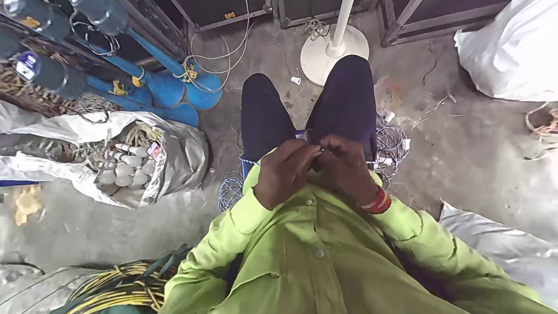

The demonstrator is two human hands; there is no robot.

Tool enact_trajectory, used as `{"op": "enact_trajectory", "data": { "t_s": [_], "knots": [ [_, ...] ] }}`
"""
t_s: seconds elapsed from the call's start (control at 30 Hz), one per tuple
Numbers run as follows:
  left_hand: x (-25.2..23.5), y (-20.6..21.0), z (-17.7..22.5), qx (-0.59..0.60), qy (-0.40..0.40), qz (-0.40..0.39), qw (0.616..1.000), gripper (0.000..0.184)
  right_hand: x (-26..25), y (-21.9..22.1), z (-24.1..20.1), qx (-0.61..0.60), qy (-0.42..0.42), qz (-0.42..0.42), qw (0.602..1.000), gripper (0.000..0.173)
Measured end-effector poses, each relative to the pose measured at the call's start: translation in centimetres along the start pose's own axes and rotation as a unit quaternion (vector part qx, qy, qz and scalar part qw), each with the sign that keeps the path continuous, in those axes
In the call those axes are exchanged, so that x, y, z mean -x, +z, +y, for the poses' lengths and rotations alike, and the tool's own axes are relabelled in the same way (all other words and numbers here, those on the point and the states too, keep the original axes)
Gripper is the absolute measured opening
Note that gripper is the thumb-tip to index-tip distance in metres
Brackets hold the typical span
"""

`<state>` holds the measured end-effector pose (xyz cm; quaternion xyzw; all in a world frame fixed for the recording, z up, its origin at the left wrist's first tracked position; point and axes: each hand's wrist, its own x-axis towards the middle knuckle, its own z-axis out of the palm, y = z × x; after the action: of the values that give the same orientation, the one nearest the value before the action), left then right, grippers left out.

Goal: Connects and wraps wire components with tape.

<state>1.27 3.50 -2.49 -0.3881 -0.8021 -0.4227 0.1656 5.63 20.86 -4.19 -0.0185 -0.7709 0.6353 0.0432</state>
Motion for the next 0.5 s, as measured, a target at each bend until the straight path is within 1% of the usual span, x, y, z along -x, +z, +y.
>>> {"op": "enact_trajectory", "data": {
  "t_s": [0.1, 0.17, 0.23, 0.27, 0.33, 0.37, 0.4, 0.43, 0.47, 0.5],
  "knots": [
    [-0.5, -0.2, 0.0, -0.022, -0.031, -0.023, 0.999, 0.013, -0.1, 0.0, 0.3, 0.009, 0.004, 0.011, 1.0, 0.012],
    [-1.0, -0.6, 0.1, 0.01, -0.076, -0.048, 0.996, 0.013, 0.1, 0.0, 0.0, -0.039, 0.026, 0.01, 0.999, 0.012],
    [-1.3, -0.7, 0.3, 0.056, -0.132, -0.055, 0.988, 0.013, 0.1, 0.2, -0.4, -0.12, 0.084, 0.016, 0.989, 0.011],
    [-1.3, -0.7, 0.3, 0.078, -0.152, -0.054, 0.984, 0.013, 0.1, 0.1, -0.6, -0.165, 0.113, 0.012, 0.98, 0.017],
    [-1.2, -0.6, 0.3, 0.124, -0.191, -0.05, 0.972, 0.014, -0.3, -0.7, -0.6, -0.244, 0.158, -0.024, 0.956, 0.039],
    [-1.1, -0.6, 0.2, 0.139, -0.211, -0.048, 0.966, 0.015, -0.4, -1.0, -0.6, -0.261, 0.172, -0.04, 0.949, 0.047],
    [-0.9, -0.7, 0.1, 0.15, -0.225, -0.047, 0.962, 0.015, -0.5, -1.3, -0.7, -0.251, 0.17, -0.06, 0.951, 0.052],
    [-0.8, -0.7, 0.1, 0.157, -0.238, -0.048, 0.957, 0.015, -0.6, -1.6, -0.8, -0.194, 0.149, -0.076, 0.967, 0.054],
    [-0.7, -0.7, 0.0, 0.162, -0.248, -0.048, 0.954, 0.014, -0.7, -1.8, -0.8, -0.099, 0.111, -0.074, 0.986, 0.054],
    [-0.6, -0.7, 0.0, 0.165, -0.26, -0.05, 0.95, 0.014, -0.8, -1.9, -0.7, 0.015, 0.064, -0.056, 0.996, 0.054]
  ]
}}
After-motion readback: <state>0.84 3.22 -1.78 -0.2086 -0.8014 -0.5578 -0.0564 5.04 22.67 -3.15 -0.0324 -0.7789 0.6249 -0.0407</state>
